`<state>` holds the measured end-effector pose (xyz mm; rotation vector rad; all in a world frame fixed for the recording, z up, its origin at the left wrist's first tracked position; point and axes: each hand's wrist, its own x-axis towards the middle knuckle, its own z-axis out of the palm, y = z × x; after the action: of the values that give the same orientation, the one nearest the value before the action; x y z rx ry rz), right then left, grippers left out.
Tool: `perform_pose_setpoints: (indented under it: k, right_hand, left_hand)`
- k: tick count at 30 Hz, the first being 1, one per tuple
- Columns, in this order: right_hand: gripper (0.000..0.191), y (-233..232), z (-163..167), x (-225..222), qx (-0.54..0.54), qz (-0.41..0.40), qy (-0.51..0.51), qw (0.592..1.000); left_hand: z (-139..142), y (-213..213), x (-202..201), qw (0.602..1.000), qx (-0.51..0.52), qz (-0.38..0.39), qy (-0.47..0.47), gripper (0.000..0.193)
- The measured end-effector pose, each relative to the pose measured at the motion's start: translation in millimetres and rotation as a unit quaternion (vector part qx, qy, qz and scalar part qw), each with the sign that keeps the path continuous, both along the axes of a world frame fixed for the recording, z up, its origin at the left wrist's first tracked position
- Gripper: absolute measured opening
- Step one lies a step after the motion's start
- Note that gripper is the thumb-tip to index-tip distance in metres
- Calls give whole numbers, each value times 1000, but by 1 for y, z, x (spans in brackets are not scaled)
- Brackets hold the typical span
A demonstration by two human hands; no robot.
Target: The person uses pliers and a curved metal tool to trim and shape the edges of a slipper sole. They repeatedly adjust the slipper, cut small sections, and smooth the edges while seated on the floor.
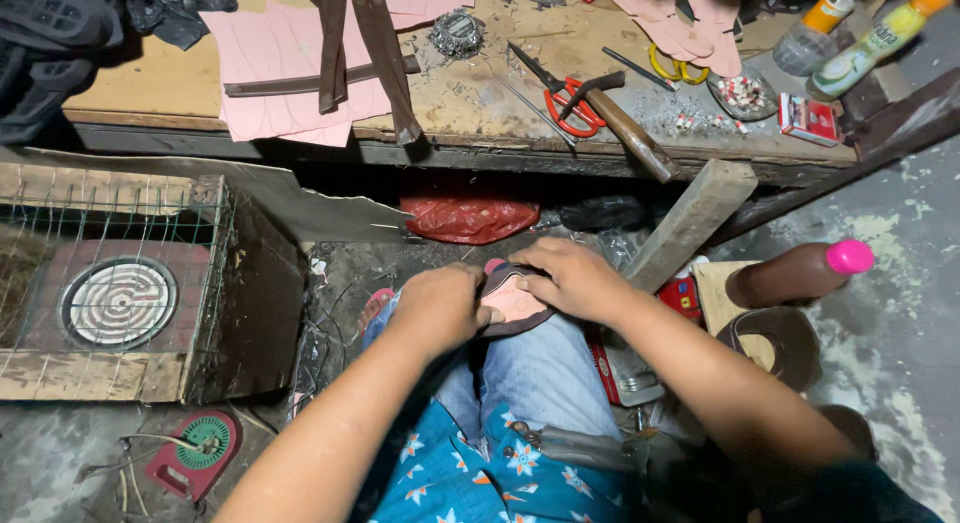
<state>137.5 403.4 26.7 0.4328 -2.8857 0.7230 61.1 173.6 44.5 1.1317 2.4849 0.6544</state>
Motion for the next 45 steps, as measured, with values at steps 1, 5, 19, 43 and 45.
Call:
perform_pose_setpoints:
  k: [1,5,19,43,45]
  right_hand:
    - [26,-5,2,4,-5,-7,12,1000]
    - [27,-32,15,24,7,-37,112,993]
    - [57,-88,23,192,-74,-129,-325,934]
    - [38,-106,33,77,145,-201,-256,934]
    - [35,-109,37,77,126,-207,-249,938]
  left_hand:
    - [1,-1,3,1000,3,3,10,45]
    - [0,-6,19,997,17,20,73,40]
    - [-8,-47,45,995,59,60,54,73]
    - [-13,-77,69,978,189,72,54,50]
    - [-9,-74,75,974,194,77,89,51]
